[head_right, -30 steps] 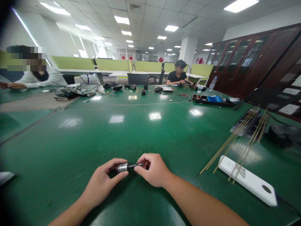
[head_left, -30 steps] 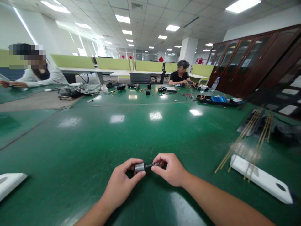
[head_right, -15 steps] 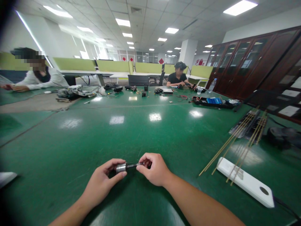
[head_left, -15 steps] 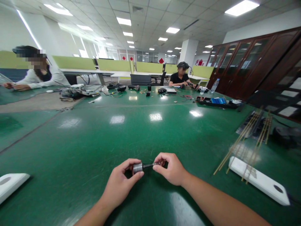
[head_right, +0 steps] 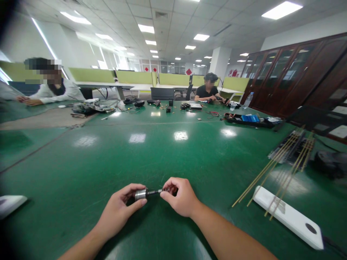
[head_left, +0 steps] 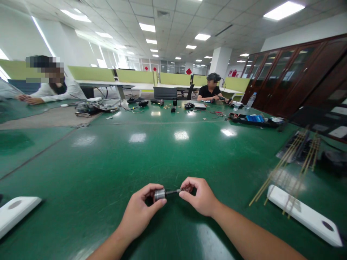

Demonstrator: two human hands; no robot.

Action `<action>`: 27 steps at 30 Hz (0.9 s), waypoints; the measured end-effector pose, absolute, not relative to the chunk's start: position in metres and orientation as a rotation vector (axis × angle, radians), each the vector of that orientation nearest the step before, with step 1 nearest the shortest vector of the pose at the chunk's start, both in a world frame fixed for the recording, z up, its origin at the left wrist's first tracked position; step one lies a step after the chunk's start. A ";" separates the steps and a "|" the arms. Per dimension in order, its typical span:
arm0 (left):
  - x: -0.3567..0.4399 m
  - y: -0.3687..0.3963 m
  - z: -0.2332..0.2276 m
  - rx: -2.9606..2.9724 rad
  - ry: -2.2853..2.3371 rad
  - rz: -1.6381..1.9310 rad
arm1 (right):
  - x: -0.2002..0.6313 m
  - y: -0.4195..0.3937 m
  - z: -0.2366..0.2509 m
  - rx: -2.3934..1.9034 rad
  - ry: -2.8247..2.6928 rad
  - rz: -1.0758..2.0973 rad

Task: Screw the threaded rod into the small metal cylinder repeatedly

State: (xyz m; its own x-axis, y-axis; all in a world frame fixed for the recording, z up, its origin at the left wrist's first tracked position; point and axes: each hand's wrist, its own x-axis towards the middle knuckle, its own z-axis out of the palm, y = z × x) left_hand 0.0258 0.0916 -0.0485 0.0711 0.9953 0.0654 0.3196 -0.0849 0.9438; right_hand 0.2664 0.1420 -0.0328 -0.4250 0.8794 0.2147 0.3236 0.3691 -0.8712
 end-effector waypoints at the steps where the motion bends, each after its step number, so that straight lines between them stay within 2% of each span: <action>1: 0.025 0.092 -0.049 1.532 1.365 1.049 | 0.267 0.142 -0.033 -1.038 -1.931 1.012; 6: 0.023 0.093 -0.052 1.488 1.363 1.086 | 0.269 0.144 -0.034 -1.013 -1.879 1.034; 12: 0.025 0.101 -0.054 1.321 1.282 1.214 | 0.269 0.161 -0.051 -0.922 -1.461 1.439; 16: 0.024 0.105 -0.059 1.234 1.264 1.224 | 0.269 0.169 -0.058 -0.877 -1.210 1.593; 22: 0.024 0.107 -0.067 1.342 1.319 1.201 | 0.271 0.169 -0.058 -0.792 -1.192 1.668; 27: 0.023 0.094 -0.053 1.232 1.364 1.144 | 0.270 0.168 -0.059 -0.814 -1.261 1.662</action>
State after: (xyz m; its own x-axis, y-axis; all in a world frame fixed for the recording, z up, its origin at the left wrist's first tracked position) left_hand 0.0232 0.0938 -0.0534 -0.0549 0.9971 -0.0528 0.1213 0.0591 0.9909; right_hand 0.2697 0.1683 -0.0594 -0.4056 0.9140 0.0050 -0.2507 -0.1060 -0.9622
